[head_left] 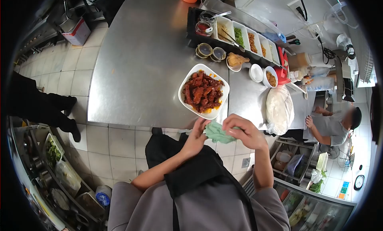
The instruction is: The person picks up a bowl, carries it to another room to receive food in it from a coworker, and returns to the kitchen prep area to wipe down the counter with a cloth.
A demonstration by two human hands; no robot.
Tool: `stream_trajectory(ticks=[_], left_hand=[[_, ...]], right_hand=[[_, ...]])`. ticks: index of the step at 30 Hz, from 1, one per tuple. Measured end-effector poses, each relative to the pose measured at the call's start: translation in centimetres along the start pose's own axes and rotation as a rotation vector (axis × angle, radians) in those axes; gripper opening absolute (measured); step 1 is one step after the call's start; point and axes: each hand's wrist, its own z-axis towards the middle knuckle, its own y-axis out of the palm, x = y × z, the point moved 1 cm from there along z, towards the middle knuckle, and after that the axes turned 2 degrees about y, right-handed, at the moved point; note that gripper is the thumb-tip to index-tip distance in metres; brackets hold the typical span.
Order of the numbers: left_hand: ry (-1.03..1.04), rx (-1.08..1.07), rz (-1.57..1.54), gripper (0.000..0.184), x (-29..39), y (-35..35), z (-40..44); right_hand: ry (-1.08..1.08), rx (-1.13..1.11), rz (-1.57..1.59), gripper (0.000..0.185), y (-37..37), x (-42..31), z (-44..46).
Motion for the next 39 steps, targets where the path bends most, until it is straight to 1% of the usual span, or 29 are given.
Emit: stream_trajectory(ticks=[3,4,6,7,9,10,12,13,15,16,17,18,19,21,22,25,26,29,30,33,34,36,37,39], left_hand=[[-0.183,-0.119,0.151,0.041,-0.1,-0.1,-0.1],[-0.198,-0.049,0.038,0.024,0.0,0.4,-0.2],[-0.163,-0.047,0.069,0.019,0.7,1.5,-0.2],[-0.149,-0.045,0.085,0.017,0.9,1.8,-0.2],[-0.163,-0.080,0.197,0.019,0.0,1.5,0.3],[-0.171,-0.097,0.253,0.020,-0.3,1.4,0.5],[-0.273,-0.086,0.130,0.020,-0.2,2.1,0.0],[-0.321,-0.081,0.068,0.020,0.2,2.6,-0.1],[-0.375,-0.107,0.105,0.021,0.8,1.9,-0.7],[-0.403,-0.121,0.124,0.021,1.4,1.3,-1.0],[-0.321,-0.074,0.257,0.021,2.6,0.4,-1.3],[-0.238,0.074,0.351,0.022,4.0,-0.6,-1.1],[-0.069,0.234,0.526,0.026,5.5,-1.7,-0.6],[0.140,0.457,0.599,0.034,7.9,-4.0,1.0],[0.131,0.489,0.665,0.041,9.1,-4.6,2.0],[0.125,0.330,0.686,0.046,9.3,-5.1,4.6],[0.079,0.235,0.753,0.045,9.2,-5.0,5.1],[0.090,0.305,0.802,0.044,8.7,-5.1,5.5],[0.167,0.315,0.808,0.042,8.6,-4.5,5.3],[0.185,0.330,0.799,0.038,8.3,-3.7,4.4],[0.199,0.338,0.759,0.036,8.1,-3.6,4.2],[0.227,0.354,0.675,0.032,7.4,-3.4,3.7],[0.188,0.361,0.647,0.031,7.0,-3.0,3.3],[0.116,0.375,0.592,0.030,6.5,-2.3,2.6]], right_hand=[[0.033,0.111,-0.049,0.015,0.1,1.4,-1.6],[0.078,0.140,-0.088,0.014,0.5,1.9,-1.9],[0.169,0.197,-0.165,0.015,1.5,2.7,-2.2],[0.125,0.259,-0.175,0.015,2.1,2.4,-2.2],[0.035,0.378,-0.197,0.017,2.9,1.8,-2.0],[0.008,0.351,-0.252,0.018,3.0,2.0,-2.2],[-0.042,0.303,-0.361,0.021,3.3,3.0,-2.7],[-0.002,0.323,-0.280,0.019,3.3,3.7,-3.0],[0.076,0.365,-0.118,0.016,3.5,4.9,-3.6],[0.076,0.421,-0.154,0.015,3.7,5.4,-3.6],[0.073,0.476,-0.191,0.015,3.8,5.9,-3.4],[0.072,0.533,-0.227,0.014,4.0,6.2,-3.2],[0.060,0.587,-0.233,0.014,4.2,6.4,-2.9],[0.037,0.690,-0.243,0.013,4.5,6.7,-2.0],[0.000,0.728,-0.243,0.014,4.8,7.3,-1.6],[-0.014,0.903,-0.201,0.014,6.4,8.1,0.3],[-0.050,0.918,-0.240,0.015,6.9,8.4,0.9],[-0.052,1.015,-0.240,0.016,8.2,8.0,1.7],[-0.043,1.007,-0.227,0.017,8.6,7.9,1.7],[-0.097,0.993,-0.395,0.020,9.3,8.0,1.9],[-0.073,0.978,-0.432,0.022,9.5,8.1,1.9],[-0.064,0.901,-0.358,0.023,10.2,8.3,2.1],[-0.062,0.860,-0.323,0.023,10.6,8.3,2.1],[-0.146,0.862,-0.319,0.021,11.1,8.1,1.6]])
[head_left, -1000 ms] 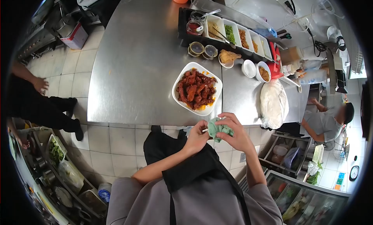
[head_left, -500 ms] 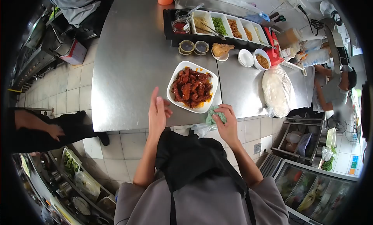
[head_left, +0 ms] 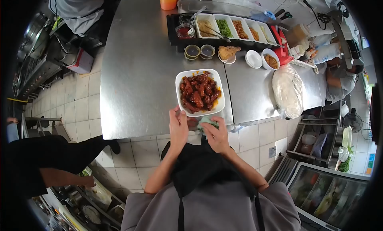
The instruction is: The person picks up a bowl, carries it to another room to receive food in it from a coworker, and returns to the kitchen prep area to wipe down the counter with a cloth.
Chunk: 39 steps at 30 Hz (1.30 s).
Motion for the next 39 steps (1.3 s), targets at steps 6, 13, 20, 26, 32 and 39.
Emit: stream_trajectory(ticks=[6,13,20,26,32,39], left_hand=[[-0.107,-0.126,0.144,0.032,-0.2,-1.7,-0.8],[-0.043,-0.497,0.117,0.022,-1.3,3.4,-3.6],[0.144,-0.446,0.234,0.024,-0.7,5.6,-3.7],[0.231,-0.593,0.381,0.030,2.4,4.9,-3.7],[0.629,-0.005,0.806,0.027,8.0,-1.0,9.1],[0.202,-0.290,0.758,0.027,6.7,-1.5,10.6]], right_hand=[[0.135,0.188,-0.073,0.013,-4.2,1.3,0.7],[0.666,0.176,1.107,0.016,-4.7,2.6,0.8],[0.313,-0.226,0.221,0.032,-6.0,2.0,-0.5],[0.688,0.012,0.524,0.028,-5.7,3.3,-0.8],[0.527,0.102,0.419,0.025,-7.2,7.1,5.5],[0.604,0.116,0.900,0.027,-1.5,7.8,8.3]])
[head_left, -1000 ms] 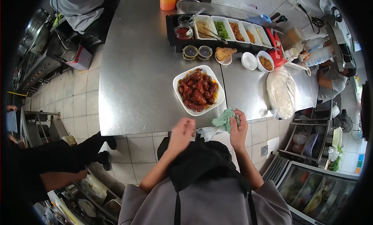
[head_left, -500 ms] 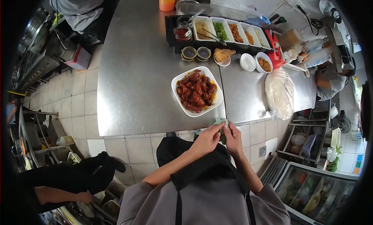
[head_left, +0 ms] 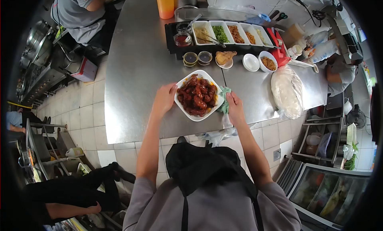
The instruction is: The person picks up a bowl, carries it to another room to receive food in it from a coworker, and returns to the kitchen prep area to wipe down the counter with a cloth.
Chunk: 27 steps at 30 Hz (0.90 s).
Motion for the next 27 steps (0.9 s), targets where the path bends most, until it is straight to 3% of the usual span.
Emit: stream_trajectory(ticks=[3,6,9,14,16,19,21,22,25,27], left_hand=[[0.003,0.206,0.040,0.030,-2.6,1.8,-2.2],[-0.107,0.367,-0.350,0.035,-1.5,4.5,-5.5],[-0.185,0.307,-0.530,0.038,-0.7,6.1,-8.6],[-0.090,0.464,-0.121,0.037,-2.9,2.2,-5.0],[-0.033,0.363,-0.227,0.037,-2.1,0.4,-1.7],[0.234,0.056,0.152,0.035,-3.4,-0.4,3.4],[0.332,-0.126,0.286,0.033,-3.4,-0.2,5.5],[0.282,-0.180,0.284,0.032,-2.9,-0.4,5.8],[0.121,-0.297,0.225,0.030,-1.7,-0.7,5.9],[0.002,-0.307,0.108,0.029,-1.4,-0.7,5.4]], right_hand=[[-0.056,0.088,-0.087,0.028,0.9,1.9,-2.7],[-0.084,0.168,-0.099,0.028,3.2,1.9,-5.9],[0.006,0.198,0.072,0.029,3.5,2.3,-6.7],[0.023,0.181,-0.009,0.027,-0.9,0.5,-2.6],[-0.043,0.120,-0.233,0.024,-2.6,-1.3,0.7],[-0.121,-0.021,-0.864,0.028,-2.8,-4.3,4.9],[-0.162,-0.091,-1.090,0.033,-1.4,-5.8,7.0],[-0.180,-0.125,-1.202,0.036,-0.6,-6.2,7.9],[-0.343,-0.219,-1.112,0.041,1.9,-6.3,9.7],[-0.294,-0.280,-1.237,0.044,3.2,-6.0,10.3]])
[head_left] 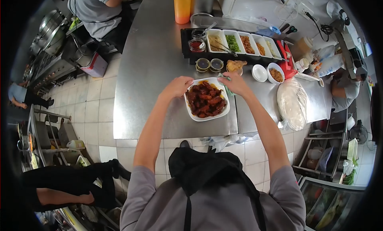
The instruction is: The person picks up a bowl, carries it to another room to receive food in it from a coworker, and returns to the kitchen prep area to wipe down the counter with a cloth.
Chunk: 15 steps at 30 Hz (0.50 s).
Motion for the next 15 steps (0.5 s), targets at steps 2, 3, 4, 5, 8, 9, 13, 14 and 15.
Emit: stream_trajectory(ticks=[2,3,4,5,8,9,13,14,15], left_hand=[[0.006,0.031,-0.033,0.028,0.1,0.1,-0.5],[0.008,0.049,-0.054,0.028,0.3,0.2,-0.8],[0.003,0.058,-0.053,0.028,0.5,0.2,-1.2],[-0.001,0.064,-0.050,0.028,0.8,0.2,-1.5],[0.004,0.088,-0.055,0.028,1.1,0.3,-2.0],[0.007,0.099,-0.060,0.028,1.0,0.3,-2.2],[-0.030,0.045,-0.119,0.028,0.1,0.3,-2.7],[-0.037,0.028,-0.137,0.029,-0.5,0.3,-2.4],[-0.040,0.007,-0.153,0.029,-0.7,0.2,-2.3]], right_hand=[[-0.010,-0.037,-0.134,0.047,0.3,-0.6,0.2],[-0.027,-0.025,-0.214,0.048,0.0,-1.2,-0.1],[-0.042,-0.015,-0.294,0.048,-0.2,-1.7,-0.4],[-0.020,-0.057,-0.320,0.048,-0.3,-1.9,-0.5],[0.000,-0.234,-0.373,0.047,-1.3,-2.1,-0.7],[-0.025,-0.334,-0.370,0.046,-2.1,-1.6,-0.6],[0.118,-0.436,-0.267,0.047,-5.1,0.2,-1.6],[0.100,-0.393,-0.229,0.047,-4.8,0.4,-1.9],[0.085,-0.345,-0.190,0.047,-4.5,0.8,-2.1]])
